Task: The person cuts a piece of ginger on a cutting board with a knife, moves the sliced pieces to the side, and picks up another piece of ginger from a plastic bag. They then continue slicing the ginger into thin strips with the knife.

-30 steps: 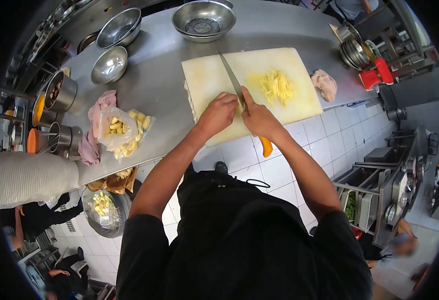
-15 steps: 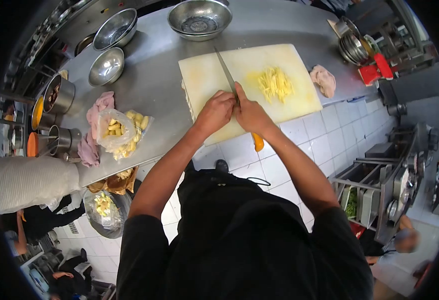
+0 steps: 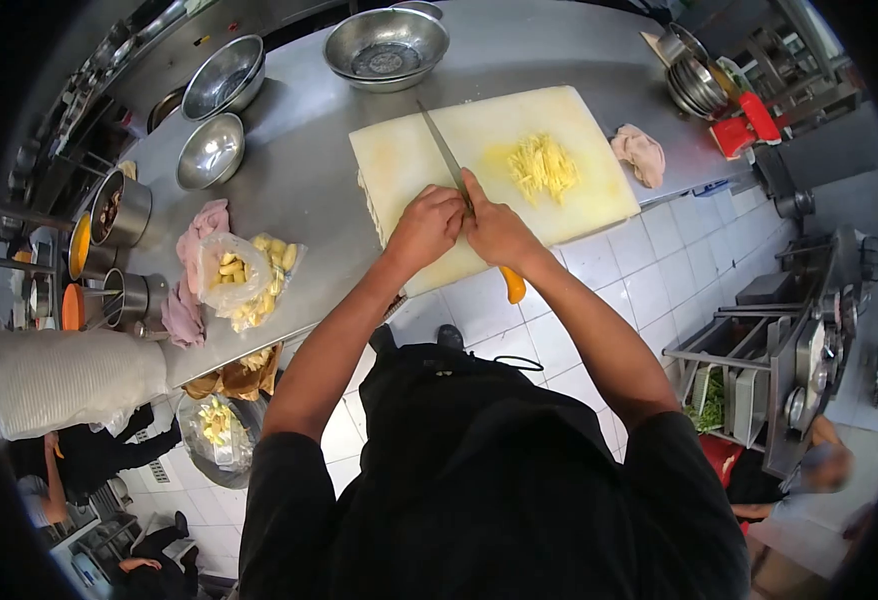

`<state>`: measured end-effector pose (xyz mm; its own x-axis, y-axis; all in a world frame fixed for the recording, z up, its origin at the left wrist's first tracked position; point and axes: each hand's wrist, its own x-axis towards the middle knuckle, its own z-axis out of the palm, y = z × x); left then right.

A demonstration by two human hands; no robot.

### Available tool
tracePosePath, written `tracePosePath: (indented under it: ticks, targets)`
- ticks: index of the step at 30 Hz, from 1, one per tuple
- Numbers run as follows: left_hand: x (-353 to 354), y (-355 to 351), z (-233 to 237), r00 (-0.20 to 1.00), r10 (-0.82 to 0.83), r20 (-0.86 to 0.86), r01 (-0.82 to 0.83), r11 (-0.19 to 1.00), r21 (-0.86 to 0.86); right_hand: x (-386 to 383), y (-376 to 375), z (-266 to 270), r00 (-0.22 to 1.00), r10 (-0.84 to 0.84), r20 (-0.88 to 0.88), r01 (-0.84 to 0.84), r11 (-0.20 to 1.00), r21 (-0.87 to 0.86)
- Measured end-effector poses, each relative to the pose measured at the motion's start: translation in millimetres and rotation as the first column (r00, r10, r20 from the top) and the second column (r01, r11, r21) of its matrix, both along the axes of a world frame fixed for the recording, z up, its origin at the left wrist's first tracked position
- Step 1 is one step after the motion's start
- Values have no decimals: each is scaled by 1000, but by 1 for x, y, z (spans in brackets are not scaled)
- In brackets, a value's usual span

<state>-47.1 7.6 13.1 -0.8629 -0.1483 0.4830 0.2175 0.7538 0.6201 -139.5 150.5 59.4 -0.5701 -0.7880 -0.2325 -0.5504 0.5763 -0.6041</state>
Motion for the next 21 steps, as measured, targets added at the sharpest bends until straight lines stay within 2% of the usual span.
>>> tracePosePath:
  ticks: [3, 6, 7, 9, 12, 15, 18, 21]
  targets:
    - [-1, -8, 8, 998, -29, 49, 31, 999, -37, -1, 1, 9, 999, -10, 48, 7, 998, 55]
    - [4, -17, 20, 1000, -9, 2, 9, 1000, -5, 1, 3, 17, 996, -7, 94, 2, 999, 51]
    - [6, -21, 23, 998, -2, 57, 3, 1000, -21, 1, 4, 13, 996, -14, 89, 12, 1000, 26]
    - [8, -24, 24, 995, -59, 75, 63, 996, -58, 1, 4, 6, 997, -23, 76, 25, 999, -23]
    - [5, -24, 16, 988, -112, 106, 126, 982, -138, 0, 2, 5, 996, -32, 85, 31, 999, 12]
    - [7, -21, 6, 982, -126, 141, 152, 970, -191, 2, 2, 10, 997, -33, 68, 30, 999, 41]
    - [8, -18, 3, 981, -119, 156, 150, 966, -208, 4, 2, 7, 999, -6, -35, 5, 1000, -11]
    - [8, -19, 6, 975, -133, 178, 172, 959, -227, 5, 0, 33, 998, -9, 58, 0, 989, 151]
